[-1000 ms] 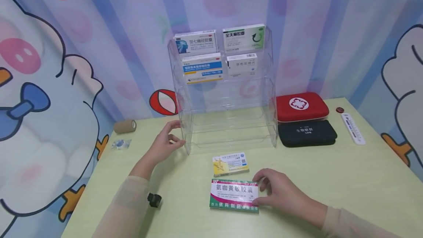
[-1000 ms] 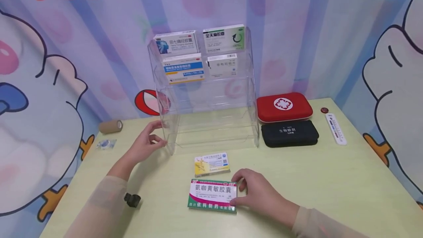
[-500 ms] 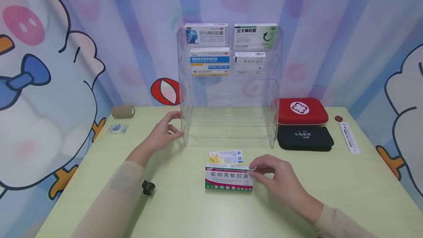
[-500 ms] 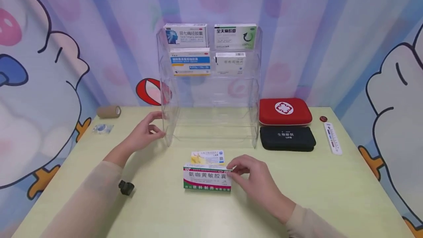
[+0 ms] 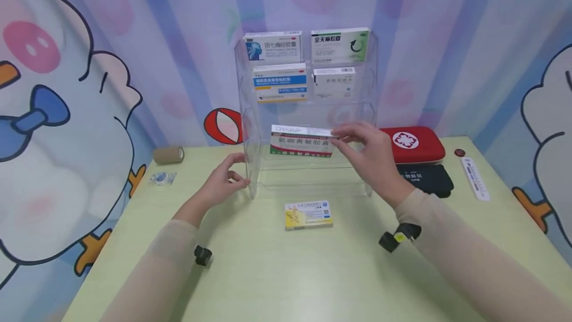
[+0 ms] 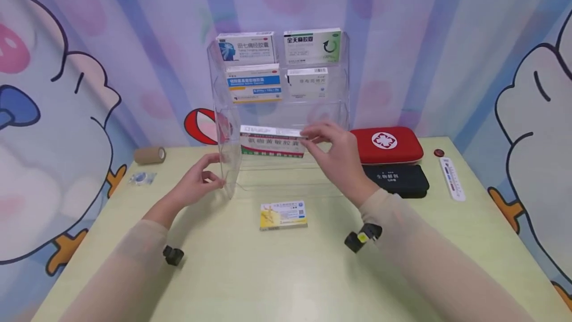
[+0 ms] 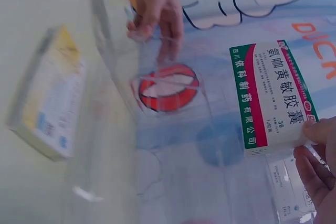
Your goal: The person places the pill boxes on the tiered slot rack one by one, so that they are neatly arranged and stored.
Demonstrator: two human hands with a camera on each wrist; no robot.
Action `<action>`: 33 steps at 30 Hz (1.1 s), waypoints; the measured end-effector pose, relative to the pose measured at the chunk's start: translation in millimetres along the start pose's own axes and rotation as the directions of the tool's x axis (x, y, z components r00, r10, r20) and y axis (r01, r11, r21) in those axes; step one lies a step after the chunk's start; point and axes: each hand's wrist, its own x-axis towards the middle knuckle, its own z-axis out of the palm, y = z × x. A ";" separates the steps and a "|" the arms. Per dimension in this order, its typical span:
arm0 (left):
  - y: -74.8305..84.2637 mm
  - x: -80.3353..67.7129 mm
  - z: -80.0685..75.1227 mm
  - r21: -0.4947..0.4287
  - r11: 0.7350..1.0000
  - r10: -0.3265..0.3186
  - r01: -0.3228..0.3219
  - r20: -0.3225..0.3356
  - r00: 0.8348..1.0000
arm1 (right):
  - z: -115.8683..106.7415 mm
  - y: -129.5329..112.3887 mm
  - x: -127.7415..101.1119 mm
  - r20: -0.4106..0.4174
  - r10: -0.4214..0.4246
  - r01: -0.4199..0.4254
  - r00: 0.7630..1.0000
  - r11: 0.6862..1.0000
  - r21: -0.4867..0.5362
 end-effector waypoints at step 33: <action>-0.3 0.5 -1.4 0.034 0.999 -0.004 0.004 -0.001 1.000 | 46.6 18.9 46.2 0.063 0.064 -0.066 0.996 0.998 0.025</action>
